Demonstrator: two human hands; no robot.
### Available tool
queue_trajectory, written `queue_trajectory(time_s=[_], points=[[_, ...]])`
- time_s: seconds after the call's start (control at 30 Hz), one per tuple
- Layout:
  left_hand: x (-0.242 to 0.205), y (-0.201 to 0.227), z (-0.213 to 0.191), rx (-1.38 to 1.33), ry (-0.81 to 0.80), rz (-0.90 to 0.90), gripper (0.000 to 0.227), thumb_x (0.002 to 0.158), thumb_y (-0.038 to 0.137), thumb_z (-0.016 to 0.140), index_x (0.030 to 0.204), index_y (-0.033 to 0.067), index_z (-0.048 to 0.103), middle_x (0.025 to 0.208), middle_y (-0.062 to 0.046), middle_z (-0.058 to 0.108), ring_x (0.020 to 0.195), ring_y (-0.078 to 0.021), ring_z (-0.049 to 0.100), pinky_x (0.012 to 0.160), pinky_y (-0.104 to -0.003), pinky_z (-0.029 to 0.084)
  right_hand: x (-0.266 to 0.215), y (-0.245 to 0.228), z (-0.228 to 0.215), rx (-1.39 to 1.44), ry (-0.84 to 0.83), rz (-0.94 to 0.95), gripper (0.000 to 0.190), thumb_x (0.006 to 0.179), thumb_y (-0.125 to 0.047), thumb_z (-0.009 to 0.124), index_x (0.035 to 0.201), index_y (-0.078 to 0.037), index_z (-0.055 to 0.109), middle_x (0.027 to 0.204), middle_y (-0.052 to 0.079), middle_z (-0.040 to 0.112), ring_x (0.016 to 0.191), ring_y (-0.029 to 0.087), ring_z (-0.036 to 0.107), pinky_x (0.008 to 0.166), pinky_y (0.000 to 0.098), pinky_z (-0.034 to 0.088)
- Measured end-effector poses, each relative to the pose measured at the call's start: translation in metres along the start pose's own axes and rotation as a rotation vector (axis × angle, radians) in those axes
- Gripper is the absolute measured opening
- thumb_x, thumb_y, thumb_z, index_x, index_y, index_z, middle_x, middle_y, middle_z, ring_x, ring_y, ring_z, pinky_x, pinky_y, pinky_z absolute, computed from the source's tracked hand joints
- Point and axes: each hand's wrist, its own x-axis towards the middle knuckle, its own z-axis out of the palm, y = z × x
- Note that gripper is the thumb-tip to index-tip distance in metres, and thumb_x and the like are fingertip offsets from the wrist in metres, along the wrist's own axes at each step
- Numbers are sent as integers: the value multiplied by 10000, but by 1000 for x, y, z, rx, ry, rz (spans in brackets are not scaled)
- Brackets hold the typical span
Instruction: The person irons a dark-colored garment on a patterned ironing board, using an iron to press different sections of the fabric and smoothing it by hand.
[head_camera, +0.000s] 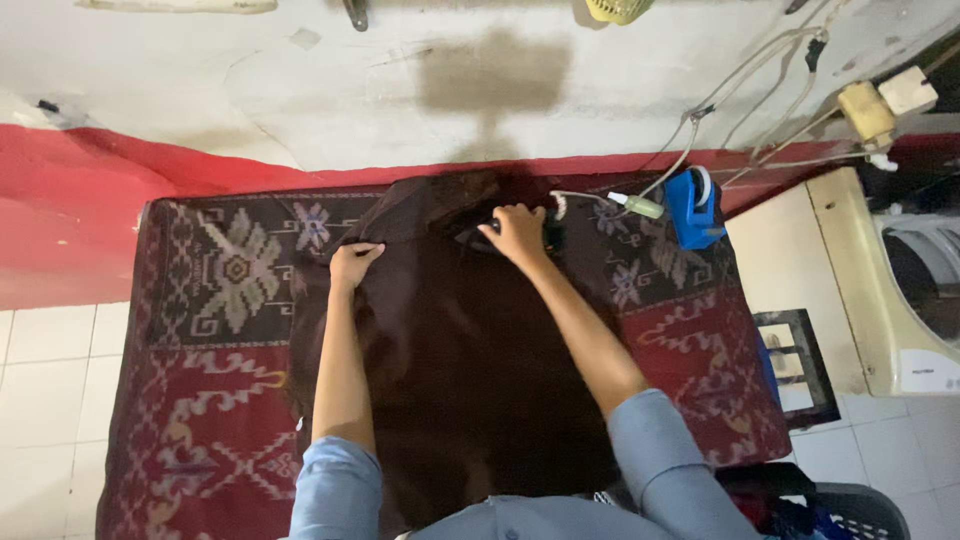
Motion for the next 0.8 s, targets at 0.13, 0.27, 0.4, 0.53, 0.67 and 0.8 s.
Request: queue_trajectory(time_s=[0.13,0.27,0.4,0.53,0.67,0.8], points=[[-6,0,4,-10,76,22,371,836,459,821,1032,144,821,970,-126,785,906,-272,757,844,-364,565,-2,-13,3,-34,61,25,415,904,-522,762,899,-109,720,838,56,698,874,283,642,850,568,404],[-8,1,5,-28,61,-17,365,834,455,817,1027,145,826,959,-121,788,899,-267,759,846,-372,567,0,25,-15,-101,130,252,420,876,-518,741,981,-111,744,901,104,742,881,300,681,786,574,411],[-4,3,6,-29,11,-110,378,832,461,809,1029,139,822,979,-94,788,885,-258,749,812,-386,565,-1,62,-33,-262,9,408,467,939,-564,683,930,-100,737,833,108,756,804,320,720,768,557,493],[-2,2,12,2,37,-75,383,882,451,802,1041,103,817,924,-116,786,869,-258,749,831,-378,557,3,54,-42,-72,-181,224,515,848,-605,712,914,-96,745,732,146,728,703,349,719,611,491,546],[0,-1,9,-61,30,-136,375,866,442,820,1026,103,820,926,-90,786,866,-227,741,827,-357,547,1,0,-25,-8,-111,-58,510,803,-601,772,805,-95,707,653,129,683,618,335,688,583,470,527],[-2,-5,10,-163,64,-79,354,831,423,828,1022,125,825,930,-66,800,861,-179,749,831,-327,547,3,-9,-12,25,41,-164,526,813,-602,781,738,-96,661,585,96,629,553,311,646,556,455,492]])
